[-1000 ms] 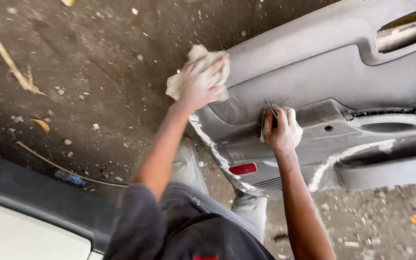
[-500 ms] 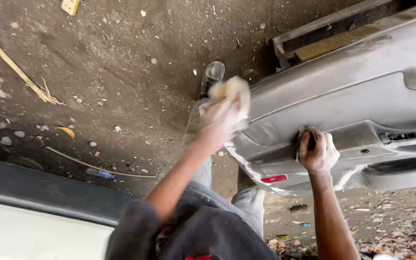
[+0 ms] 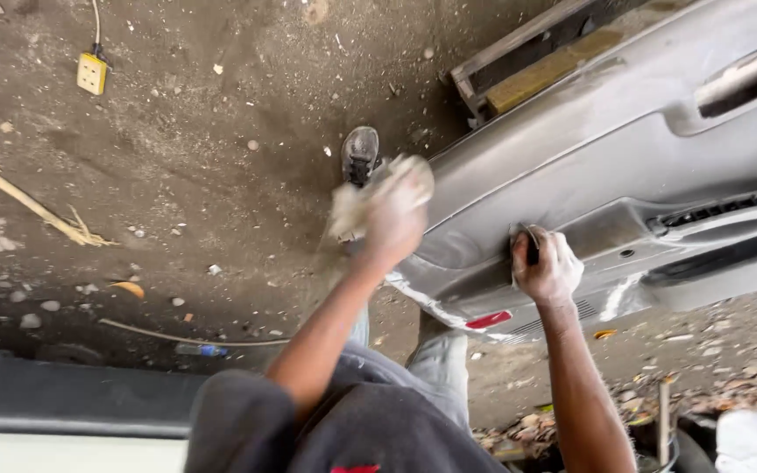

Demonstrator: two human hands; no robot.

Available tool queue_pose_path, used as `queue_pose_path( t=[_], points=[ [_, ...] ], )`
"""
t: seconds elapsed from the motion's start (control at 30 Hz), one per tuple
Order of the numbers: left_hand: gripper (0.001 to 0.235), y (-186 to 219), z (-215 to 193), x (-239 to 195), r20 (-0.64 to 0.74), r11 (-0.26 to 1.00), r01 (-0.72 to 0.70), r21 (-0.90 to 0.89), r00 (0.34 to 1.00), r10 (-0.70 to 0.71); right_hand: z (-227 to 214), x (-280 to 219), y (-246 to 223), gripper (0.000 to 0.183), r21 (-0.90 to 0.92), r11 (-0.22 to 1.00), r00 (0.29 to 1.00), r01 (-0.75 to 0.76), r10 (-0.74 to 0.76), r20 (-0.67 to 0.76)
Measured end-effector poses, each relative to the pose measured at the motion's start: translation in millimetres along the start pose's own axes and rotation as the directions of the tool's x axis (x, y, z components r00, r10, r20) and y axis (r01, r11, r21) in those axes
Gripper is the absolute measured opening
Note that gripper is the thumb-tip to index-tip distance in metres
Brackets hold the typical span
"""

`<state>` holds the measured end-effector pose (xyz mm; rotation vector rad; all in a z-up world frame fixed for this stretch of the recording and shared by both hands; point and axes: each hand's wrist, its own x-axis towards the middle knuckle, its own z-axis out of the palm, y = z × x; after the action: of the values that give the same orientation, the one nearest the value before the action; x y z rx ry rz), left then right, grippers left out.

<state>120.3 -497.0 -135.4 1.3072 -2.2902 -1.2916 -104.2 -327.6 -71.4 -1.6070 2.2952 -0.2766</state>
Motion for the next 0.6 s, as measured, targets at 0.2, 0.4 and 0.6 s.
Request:
queue_pose_path(
  t=[0.2,0.4,0.6],
  points=[
    [0.051,22,21,27,0.1,0.991,0.121,-0.06,0.988,-0.115,-8,5,-15,0.012,-0.009,1.0,0.999,0.023,-0.023,-0.041],
    [0.028,-82,-104,-80,0.38,0.958,0.258,0.122,0.88,-0.285,1,-6,2,0.011,-0.024,1.0,1.0,0.003,-0.003,-0.019],
    [0.038,13,-58,-16,0.276,0.988,0.004,0.156,0.96,-0.047,-16,-5,-5,0.014,0.026,0.992,0.99,-0.126,0.128,-0.056]
  ],
)
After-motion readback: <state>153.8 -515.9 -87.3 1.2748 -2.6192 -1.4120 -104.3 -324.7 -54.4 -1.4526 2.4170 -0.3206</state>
